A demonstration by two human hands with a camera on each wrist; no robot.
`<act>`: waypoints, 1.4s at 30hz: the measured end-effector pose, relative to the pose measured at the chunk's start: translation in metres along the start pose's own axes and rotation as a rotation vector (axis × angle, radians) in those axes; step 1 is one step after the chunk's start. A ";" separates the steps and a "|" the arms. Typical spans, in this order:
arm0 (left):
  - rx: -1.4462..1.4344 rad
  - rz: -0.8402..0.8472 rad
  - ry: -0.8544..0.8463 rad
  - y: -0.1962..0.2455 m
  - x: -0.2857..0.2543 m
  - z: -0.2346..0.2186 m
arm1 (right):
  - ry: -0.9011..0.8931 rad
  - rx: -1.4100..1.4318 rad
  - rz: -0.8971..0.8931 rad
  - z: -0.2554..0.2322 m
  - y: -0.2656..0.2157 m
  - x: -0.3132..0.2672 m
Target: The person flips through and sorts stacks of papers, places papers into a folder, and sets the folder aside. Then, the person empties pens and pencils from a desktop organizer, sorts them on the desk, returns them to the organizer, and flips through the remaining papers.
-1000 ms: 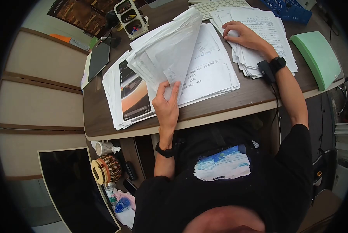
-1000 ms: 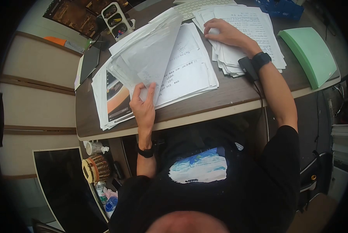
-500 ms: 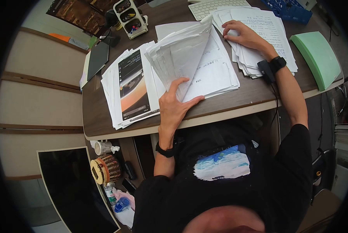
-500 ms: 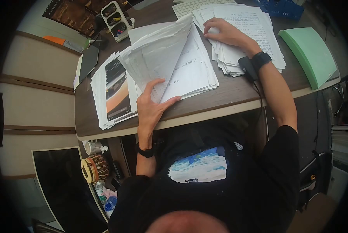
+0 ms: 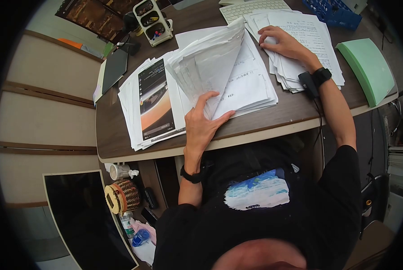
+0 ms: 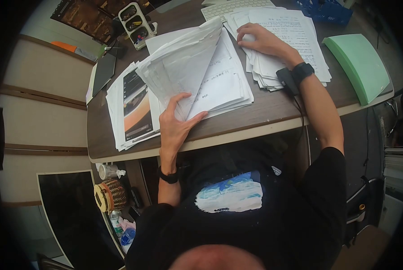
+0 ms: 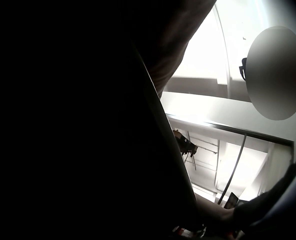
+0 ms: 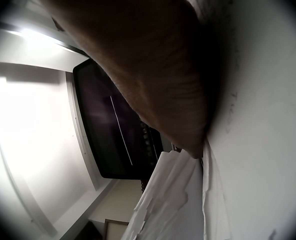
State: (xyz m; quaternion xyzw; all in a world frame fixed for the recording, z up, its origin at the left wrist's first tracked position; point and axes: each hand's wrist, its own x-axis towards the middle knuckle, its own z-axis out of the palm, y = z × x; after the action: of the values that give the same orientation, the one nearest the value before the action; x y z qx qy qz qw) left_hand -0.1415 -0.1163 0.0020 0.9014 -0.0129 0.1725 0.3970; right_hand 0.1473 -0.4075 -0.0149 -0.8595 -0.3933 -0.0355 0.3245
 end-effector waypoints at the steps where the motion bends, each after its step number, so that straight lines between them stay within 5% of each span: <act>1: -0.001 0.002 0.001 0.001 0.002 0.000 | 0.001 -0.002 -0.001 -0.002 0.000 0.001; 10: -0.027 0.123 0.182 -0.021 0.001 0.010 | -0.013 -0.003 0.017 -0.003 -0.003 0.000; 18: -0.222 -0.172 0.144 -0.020 0.000 0.006 | -0.035 -0.004 0.008 -0.005 -0.005 0.000; 24: -0.108 0.007 0.251 -0.018 0.003 0.007 | -0.038 0.031 0.005 -0.004 -0.002 0.001; 28: -0.105 -0.059 0.307 0.001 0.004 0.005 | -0.011 0.001 0.018 -0.004 -0.004 0.000; 31: -0.157 0.022 0.301 -0.009 -0.001 0.006 | -0.008 0.010 -0.002 0.001 0.000 -0.001; 33: 0.047 0.096 0.048 -0.020 0.000 0.001 | -0.027 0.034 -0.006 -0.003 -0.001 0.001; 42: 0.045 0.039 -0.001 -0.002 0.001 -0.001 | -0.027 0.041 0.013 -0.005 -0.007 0.000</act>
State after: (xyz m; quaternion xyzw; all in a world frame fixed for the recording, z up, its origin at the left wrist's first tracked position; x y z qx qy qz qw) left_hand -0.1409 -0.1141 0.0015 0.9097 -0.0269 0.1801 0.3732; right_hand 0.1432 -0.4072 -0.0080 -0.8557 -0.3927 -0.0140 0.3368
